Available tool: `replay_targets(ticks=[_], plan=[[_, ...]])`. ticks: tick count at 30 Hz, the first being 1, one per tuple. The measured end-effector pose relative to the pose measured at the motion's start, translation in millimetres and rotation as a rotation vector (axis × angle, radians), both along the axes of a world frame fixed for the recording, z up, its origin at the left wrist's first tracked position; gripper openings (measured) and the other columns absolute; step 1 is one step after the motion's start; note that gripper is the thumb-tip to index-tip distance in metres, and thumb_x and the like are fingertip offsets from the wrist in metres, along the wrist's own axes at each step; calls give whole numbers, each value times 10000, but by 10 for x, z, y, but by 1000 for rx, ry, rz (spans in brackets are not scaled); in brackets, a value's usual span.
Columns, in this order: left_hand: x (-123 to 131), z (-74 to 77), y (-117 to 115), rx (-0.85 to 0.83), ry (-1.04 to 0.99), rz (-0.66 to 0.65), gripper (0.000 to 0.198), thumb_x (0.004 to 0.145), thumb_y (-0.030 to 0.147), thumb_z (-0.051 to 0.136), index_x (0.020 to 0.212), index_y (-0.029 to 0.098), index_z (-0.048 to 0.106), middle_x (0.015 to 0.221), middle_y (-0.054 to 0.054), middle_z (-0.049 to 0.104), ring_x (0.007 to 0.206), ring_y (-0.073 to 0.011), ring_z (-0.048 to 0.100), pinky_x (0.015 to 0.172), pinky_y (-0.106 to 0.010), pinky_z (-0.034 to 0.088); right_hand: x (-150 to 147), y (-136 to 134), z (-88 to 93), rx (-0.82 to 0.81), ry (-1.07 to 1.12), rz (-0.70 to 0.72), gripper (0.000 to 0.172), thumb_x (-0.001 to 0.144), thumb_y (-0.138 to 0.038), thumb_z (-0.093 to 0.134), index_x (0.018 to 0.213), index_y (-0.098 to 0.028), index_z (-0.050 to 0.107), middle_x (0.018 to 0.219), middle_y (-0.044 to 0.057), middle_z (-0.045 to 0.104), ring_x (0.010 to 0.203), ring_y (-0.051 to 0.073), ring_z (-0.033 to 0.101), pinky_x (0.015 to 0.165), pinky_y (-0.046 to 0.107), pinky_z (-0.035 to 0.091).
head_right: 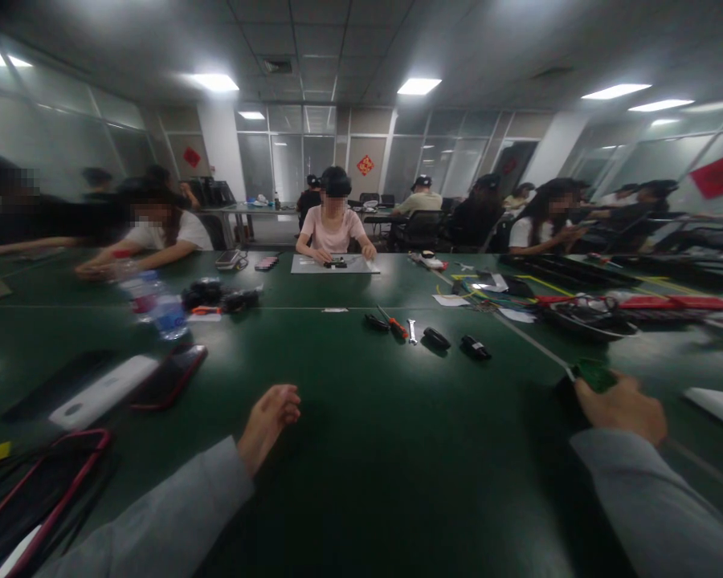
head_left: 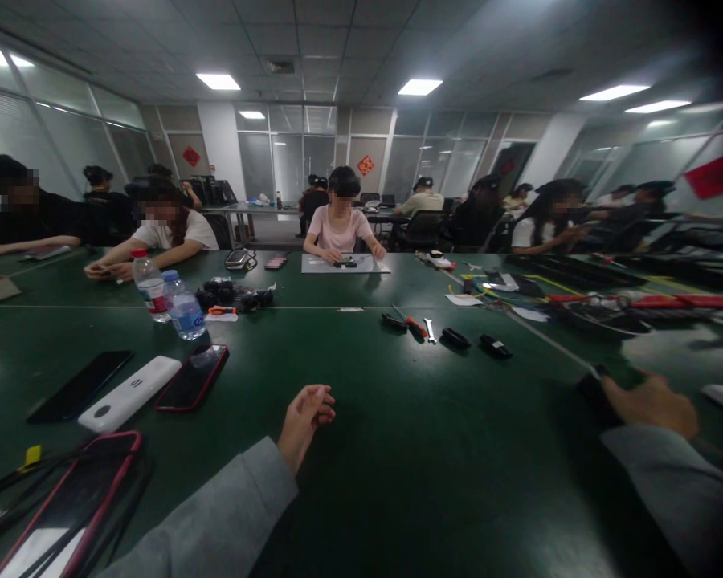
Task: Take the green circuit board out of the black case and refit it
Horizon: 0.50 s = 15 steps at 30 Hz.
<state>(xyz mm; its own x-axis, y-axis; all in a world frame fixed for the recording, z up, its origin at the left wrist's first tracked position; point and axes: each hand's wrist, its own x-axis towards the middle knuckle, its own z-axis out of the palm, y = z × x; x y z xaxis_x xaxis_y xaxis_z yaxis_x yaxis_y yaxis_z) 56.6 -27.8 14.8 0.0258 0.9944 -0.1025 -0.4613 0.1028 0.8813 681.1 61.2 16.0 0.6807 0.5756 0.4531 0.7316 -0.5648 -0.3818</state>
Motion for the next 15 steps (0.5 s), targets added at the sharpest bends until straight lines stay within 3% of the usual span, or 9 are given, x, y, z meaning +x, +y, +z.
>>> replay_targets(ticks=[3, 7, 11, 15], plan=[[-7, 19, -16, -4, 12, -13, 350, 723, 425, 620, 937, 150, 599, 848, -60, 600, 674, -127, 583, 647, -282, 439, 53, -8, -11, -102, 198, -100, 1003, 576, -764, 485, 1241, -14, 450, 949, 393, 481, 1027, 518, 459, 541, 483, 333], [-3, 19, -14, 10, 15, -20, 346, 727, 424, 616, 938, 151, 597, 843, -57, 596, 667, -126, 580, 634, -277, 433, 121, 21, -30, -71, 136, 4, 991, 628, -758, 434, 1236, 25, 435, 959, 434, 448, 1071, 531, 418, 546, 520, 321], [-3, -9, 0, 14, 24, -26, 333, 742, 419, 601, 941, 151, 590, 846, -55, 595, 667, -125, 580, 634, -276, 434, 70, 59, -8, -157, 173, -92, 978, 561, -782, 495, 1193, -35, 492, 928, 382, 504, 1033, 486, 480, 579, 520, 360], [-6, -22, 8, 11, 27, -28, 339, 744, 418, 599, 941, 143, 584, 841, -59, 592, 657, -124, 577, 625, -273, 434, 5, 13, -34, -62, 102, 135, 1066, 613, -825, 308, 1247, 25, 416, 917, 444, 442, 1070, 555, 394, 554, 579, 327]])
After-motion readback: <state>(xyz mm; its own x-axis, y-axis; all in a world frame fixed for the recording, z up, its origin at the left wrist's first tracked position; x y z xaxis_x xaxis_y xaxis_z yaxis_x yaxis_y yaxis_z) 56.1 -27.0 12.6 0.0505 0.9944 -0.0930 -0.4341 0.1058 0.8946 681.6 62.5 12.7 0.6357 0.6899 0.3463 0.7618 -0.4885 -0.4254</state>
